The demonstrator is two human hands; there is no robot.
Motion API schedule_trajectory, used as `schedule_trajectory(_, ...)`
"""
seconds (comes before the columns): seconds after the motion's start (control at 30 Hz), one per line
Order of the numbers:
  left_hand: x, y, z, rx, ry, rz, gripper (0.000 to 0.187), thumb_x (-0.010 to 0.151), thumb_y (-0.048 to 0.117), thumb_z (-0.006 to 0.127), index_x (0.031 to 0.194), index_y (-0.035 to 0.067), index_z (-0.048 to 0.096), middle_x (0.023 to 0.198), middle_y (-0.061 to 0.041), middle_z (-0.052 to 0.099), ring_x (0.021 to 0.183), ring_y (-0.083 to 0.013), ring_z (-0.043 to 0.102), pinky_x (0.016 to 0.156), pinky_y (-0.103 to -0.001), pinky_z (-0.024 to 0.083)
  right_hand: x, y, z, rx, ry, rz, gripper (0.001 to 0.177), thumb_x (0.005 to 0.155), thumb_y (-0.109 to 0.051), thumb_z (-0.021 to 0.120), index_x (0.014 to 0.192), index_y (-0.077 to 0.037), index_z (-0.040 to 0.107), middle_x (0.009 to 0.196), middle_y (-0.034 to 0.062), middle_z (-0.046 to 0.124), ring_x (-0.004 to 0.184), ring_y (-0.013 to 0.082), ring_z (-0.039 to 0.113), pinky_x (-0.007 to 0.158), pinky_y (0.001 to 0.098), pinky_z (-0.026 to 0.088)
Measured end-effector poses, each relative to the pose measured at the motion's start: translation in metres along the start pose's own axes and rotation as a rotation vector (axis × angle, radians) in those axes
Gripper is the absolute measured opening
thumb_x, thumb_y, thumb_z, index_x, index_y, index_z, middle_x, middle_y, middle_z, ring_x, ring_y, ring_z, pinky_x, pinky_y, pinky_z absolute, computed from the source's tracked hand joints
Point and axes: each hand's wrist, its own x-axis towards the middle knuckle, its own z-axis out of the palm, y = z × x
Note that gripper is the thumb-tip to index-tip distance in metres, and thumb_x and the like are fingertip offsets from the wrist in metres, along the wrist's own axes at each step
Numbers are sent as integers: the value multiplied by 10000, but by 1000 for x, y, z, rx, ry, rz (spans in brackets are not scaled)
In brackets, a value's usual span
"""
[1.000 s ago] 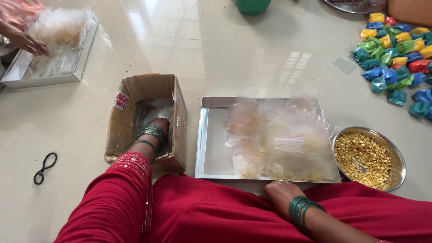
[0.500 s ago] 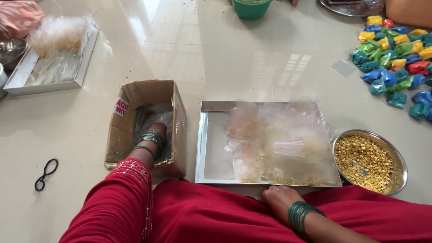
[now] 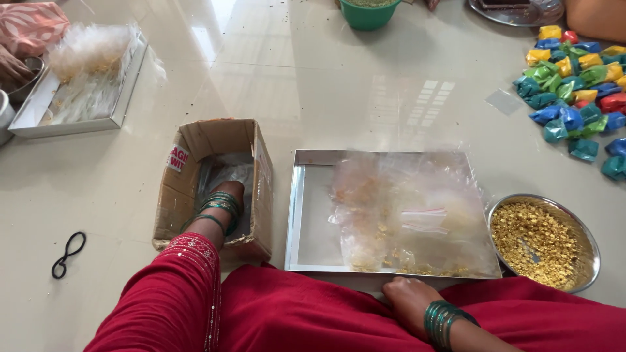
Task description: Packaging small decorative items into plastic zip-lock bags and placing them into a cardboard box.
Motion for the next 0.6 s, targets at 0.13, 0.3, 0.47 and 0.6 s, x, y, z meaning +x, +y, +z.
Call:
schedule_trajectory(0.13, 24, -10, 12, -4, 23, 10, 425, 796, 190, 803, 1195, 52, 747, 1321, -220, 666, 1218, -368, 656, 1011, -435, 559, 2, 3, 1, -22, 56, -30, 143, 912, -194, 621, 913, -63, 677, 1046, 191, 672, 1036, 393, 651, 908, 485, 528)
schedule_trajectory(0.3, 1, -26, -7, -60, 76, -38, 406, 738, 204, 831, 1120, 75, 786, 1281, -204, 678, 1183, -368, 662, 1023, -418, 542, 2, 0, 1, -84, 55, -22, 106, 893, -135, 611, 930, -81, 694, 1068, 180, 675, 1046, 387, 657, 914, 482, 533)
schedule_trajectory(0.47, -100, -40, -71, -426, 356, -73, 269, 685, 174, 857, 944, 102, 845, 994, -152, 778, 926, -304, 749, 910, -378, 589, 4, 6, 7, -131, 79, -46, 119, 889, -99, 601, 944, -91, 707, 1088, 189, 667, 1047, 394, 652, 914, 487, 534)
schedule_trajectory(0.6, -187, -29, -106, -893, 379, -164, 249, 691, 37, 805, 939, 55, 817, 840, -132, 801, 706, -199, 761, 713, -346, 632, 10, 10, 12, -150, 70, -97, 137, 867, -96, 615, 941, -88, 730, 1096, 199, 668, 1058, 397, 652, 930, 477, 534)
